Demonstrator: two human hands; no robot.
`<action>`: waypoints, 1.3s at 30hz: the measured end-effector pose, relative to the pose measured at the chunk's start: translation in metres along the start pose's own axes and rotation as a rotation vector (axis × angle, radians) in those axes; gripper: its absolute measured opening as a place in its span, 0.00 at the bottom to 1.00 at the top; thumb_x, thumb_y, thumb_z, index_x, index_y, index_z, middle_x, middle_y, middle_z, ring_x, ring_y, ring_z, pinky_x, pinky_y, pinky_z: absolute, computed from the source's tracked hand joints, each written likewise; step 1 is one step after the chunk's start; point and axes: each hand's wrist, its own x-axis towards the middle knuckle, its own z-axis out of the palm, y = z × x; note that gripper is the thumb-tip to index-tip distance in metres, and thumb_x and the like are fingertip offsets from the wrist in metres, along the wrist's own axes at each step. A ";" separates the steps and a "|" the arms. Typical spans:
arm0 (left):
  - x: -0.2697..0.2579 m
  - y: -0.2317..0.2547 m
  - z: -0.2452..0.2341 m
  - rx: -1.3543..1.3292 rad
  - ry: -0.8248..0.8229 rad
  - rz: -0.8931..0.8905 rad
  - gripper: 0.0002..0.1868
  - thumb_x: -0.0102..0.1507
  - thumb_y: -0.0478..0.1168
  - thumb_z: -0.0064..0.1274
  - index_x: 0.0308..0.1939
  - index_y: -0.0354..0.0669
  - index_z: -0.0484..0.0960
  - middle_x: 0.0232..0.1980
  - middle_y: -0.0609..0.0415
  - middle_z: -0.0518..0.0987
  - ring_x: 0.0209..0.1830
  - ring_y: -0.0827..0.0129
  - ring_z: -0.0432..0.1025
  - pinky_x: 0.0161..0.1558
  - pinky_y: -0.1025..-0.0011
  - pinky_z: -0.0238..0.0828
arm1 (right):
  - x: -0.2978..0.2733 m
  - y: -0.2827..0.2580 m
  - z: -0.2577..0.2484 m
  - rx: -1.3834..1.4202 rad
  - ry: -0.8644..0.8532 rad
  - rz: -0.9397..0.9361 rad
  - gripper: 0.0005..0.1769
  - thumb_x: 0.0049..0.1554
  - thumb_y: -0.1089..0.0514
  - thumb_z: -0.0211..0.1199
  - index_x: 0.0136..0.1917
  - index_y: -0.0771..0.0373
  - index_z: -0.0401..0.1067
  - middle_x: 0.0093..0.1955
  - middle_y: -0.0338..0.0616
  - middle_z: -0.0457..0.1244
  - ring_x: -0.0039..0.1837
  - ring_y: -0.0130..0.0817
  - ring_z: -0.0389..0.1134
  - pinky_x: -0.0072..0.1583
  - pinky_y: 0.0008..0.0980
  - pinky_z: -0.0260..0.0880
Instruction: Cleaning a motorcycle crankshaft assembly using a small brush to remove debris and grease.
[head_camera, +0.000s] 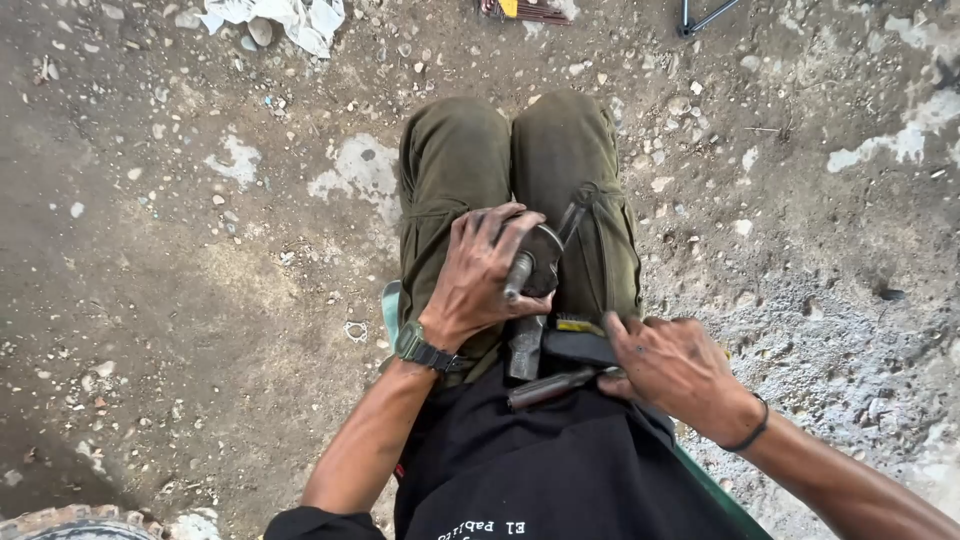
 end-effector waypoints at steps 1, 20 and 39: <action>0.000 -0.001 -0.003 0.003 -0.001 0.002 0.53 0.42 0.64 0.73 0.67 0.50 0.73 0.61 0.45 0.73 0.61 0.49 0.70 0.64 0.46 0.62 | 0.000 0.003 0.000 0.003 0.003 0.000 0.51 0.55 0.20 0.53 0.76 0.58 0.58 0.56 0.48 0.70 0.51 0.29 0.74 0.46 0.28 0.72; -0.053 -0.024 -0.045 -0.484 0.337 -0.066 0.46 0.46 0.47 0.62 0.67 0.43 0.63 0.63 0.49 0.72 0.64 0.59 0.71 0.73 0.60 0.70 | 0.003 0.085 0.124 1.591 0.698 -0.167 0.18 0.60 0.44 0.56 0.48 0.61 0.69 0.34 0.38 0.64 0.27 0.23 0.61 0.28 0.23 0.68; -0.039 0.000 -0.031 -0.416 0.472 -0.029 0.42 0.38 0.43 0.76 0.54 0.34 0.77 0.52 0.35 0.76 0.51 0.37 0.76 0.53 0.43 0.73 | 0.255 0.190 -0.017 2.258 0.754 0.295 0.20 0.65 0.37 0.47 0.57 0.54 0.60 0.43 0.41 0.70 0.38 0.34 0.77 0.24 0.19 0.61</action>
